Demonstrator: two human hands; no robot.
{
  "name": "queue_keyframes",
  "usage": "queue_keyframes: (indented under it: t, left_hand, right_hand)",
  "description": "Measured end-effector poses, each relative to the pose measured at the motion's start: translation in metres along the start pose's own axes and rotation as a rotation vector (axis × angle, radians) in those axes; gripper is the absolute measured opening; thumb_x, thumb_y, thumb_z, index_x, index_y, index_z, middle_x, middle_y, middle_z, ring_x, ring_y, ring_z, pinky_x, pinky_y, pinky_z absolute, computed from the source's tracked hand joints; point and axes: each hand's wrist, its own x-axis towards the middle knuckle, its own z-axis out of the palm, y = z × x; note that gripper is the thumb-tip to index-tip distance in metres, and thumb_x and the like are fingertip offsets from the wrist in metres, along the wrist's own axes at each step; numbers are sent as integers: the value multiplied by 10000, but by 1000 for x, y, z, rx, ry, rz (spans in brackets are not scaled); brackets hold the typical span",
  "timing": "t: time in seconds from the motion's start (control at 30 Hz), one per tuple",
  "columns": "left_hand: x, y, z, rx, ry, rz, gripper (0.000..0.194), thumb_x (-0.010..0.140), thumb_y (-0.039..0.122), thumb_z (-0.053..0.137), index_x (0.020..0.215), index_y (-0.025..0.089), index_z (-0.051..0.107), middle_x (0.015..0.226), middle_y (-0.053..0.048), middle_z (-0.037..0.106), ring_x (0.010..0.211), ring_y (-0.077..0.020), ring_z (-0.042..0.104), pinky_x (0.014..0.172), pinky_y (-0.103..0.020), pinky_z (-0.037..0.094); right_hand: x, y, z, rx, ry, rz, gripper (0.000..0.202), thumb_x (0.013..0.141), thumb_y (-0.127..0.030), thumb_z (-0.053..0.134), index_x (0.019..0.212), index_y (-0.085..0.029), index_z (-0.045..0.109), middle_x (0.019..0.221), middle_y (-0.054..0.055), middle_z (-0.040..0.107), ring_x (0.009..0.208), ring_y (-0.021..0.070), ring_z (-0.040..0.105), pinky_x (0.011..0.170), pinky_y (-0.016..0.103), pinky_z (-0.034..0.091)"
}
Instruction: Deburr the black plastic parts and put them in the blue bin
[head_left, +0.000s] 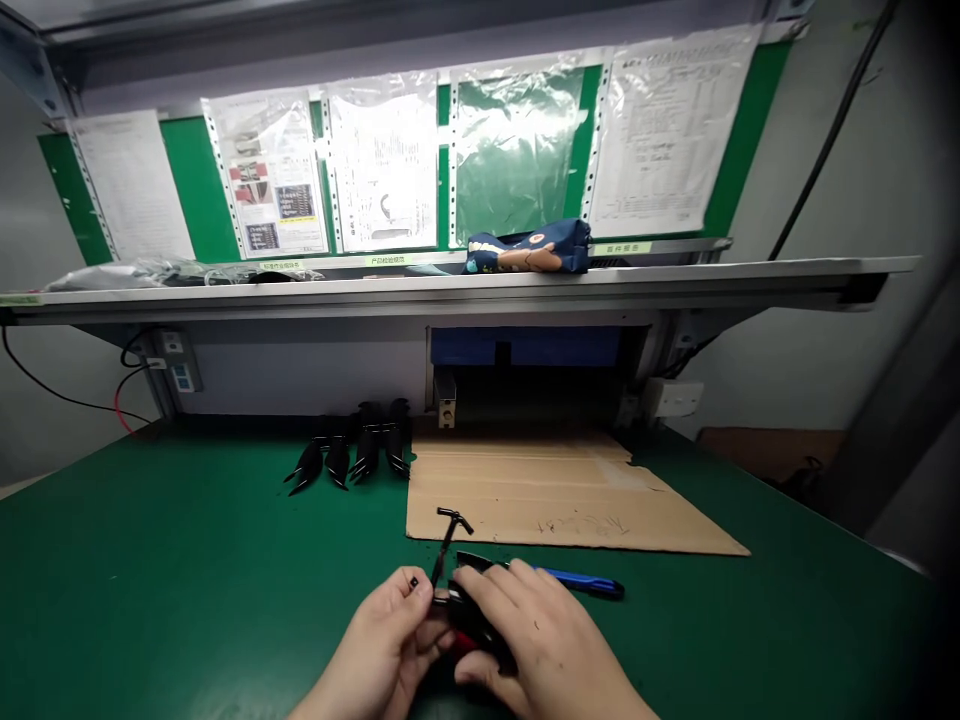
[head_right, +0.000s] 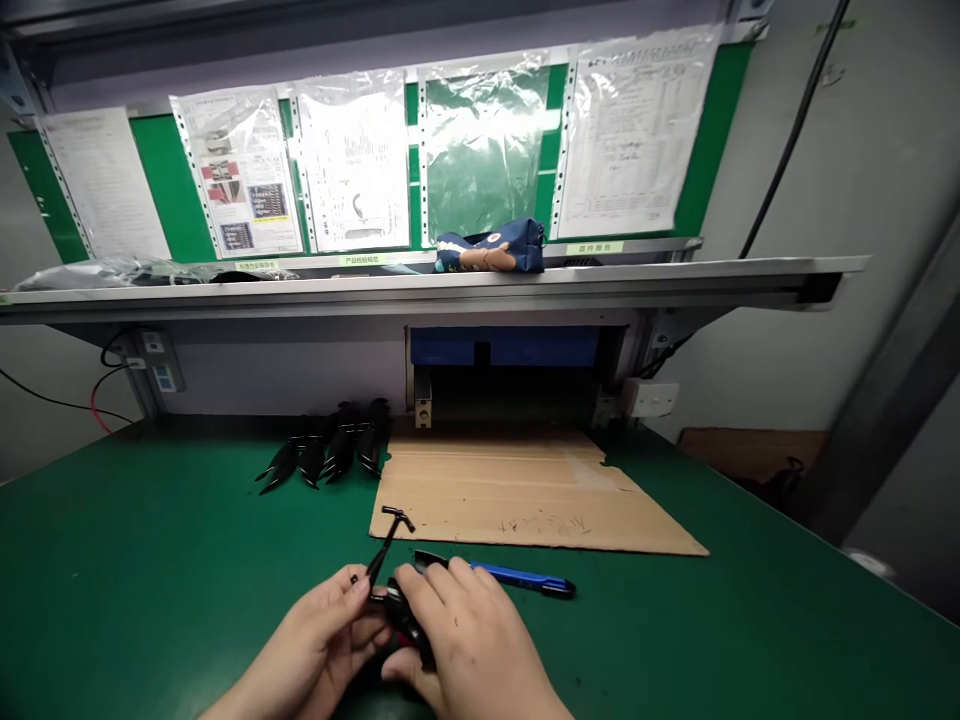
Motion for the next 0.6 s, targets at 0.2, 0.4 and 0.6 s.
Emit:
queue_keyframes:
  t: [0.2,0.4,0.6]
  left_hand:
    - [6,-11,-6,291,-50,65,533,703,455,780,1014,175,451,905,-60,573,739,-141,550,726,-273,419]
    - [-6,6,-2,801,-115,496,504,807,663,520,859,163,567,959,-107,543,905,-228,489,813,-307,379]
    - [-6,11,6,653,-113,486,457,780,607,613,762,155,543,779,-32,478,719,-154,415,684,-255,342]
  right_hand:
    - [-8,4,17,-139,-103,-89,452,701,-208,760,1106,-191,562,922,52,617,804,253,556,761,365,416]
    - [2,-6,-2,158,-235,-165,286,799,-276,578,1075,-204,558,869,31,609,765,203,557,655,270,385]
    - [2,-11,-7,101,-79,-105,310,806,-209,481,1103,-224,566,911,34,637,782,209,604,703,288,414]
